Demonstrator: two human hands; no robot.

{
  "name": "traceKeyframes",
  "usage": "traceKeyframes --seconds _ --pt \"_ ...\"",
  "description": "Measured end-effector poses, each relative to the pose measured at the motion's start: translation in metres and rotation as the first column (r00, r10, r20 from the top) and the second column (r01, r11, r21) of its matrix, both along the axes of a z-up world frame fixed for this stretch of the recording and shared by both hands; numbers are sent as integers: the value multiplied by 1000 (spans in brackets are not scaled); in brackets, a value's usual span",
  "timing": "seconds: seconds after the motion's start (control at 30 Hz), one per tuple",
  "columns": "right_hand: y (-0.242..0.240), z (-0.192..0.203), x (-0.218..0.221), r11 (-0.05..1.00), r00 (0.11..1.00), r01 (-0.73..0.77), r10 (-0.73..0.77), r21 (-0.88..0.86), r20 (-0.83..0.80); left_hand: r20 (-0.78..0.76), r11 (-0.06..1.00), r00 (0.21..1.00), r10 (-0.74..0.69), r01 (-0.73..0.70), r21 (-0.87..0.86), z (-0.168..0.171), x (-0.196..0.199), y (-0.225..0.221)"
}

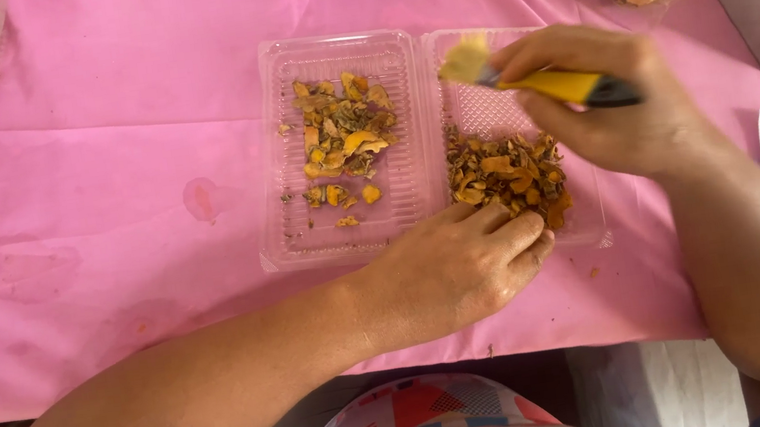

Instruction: Sorting and cleaning dried turmeric pieces in plastic containers using a brush and hands.

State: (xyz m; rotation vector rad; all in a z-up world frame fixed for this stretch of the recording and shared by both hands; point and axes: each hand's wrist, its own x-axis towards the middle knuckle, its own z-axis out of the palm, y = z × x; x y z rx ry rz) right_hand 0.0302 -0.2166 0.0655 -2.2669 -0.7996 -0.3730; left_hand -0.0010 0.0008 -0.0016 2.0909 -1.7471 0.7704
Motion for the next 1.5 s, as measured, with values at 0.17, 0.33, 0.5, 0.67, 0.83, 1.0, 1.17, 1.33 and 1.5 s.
traceKeyframes --seconds 0.17,0.33,0.5,0.67,0.83,1.0,1.17,1.33,1.5 --pt "-11 4 7 995 996 6 2 95 -87 -21 999 999 -37 37 27 7 3 4" --pt "2 1 4 964 985 93 -52 248 -167 -38 998 997 -61 59 -33 6 2 4" --pt "-5 -9 18 971 976 24 29 239 -217 -36 999 998 -43 42 -25 5 1 4" --pt "-5 -3 12 917 971 157 -76 368 -225 -35 999 999 -41 40 -29 8 2 6" --pt "-3 -4 13 949 941 119 -13 293 -338 -36 999 999 -41 41 -6 8 2 4" --pt "-13 -2 10 924 979 93 -18 372 -201 -67 998 997 -51 49 -33 8 0 7" --pt "-6 -3 11 928 946 77 48 365 -320 -61 999 997 -39 37 -28 7 3 6" --pt "-13 -4 7 967 964 205 -172 154 -202 -65 999 997 -30 29 -19 8 1 8" --pt "-2 -3 11 953 937 126 -23 275 -348 -89 999 995 -38 36 -25 10 3 8"
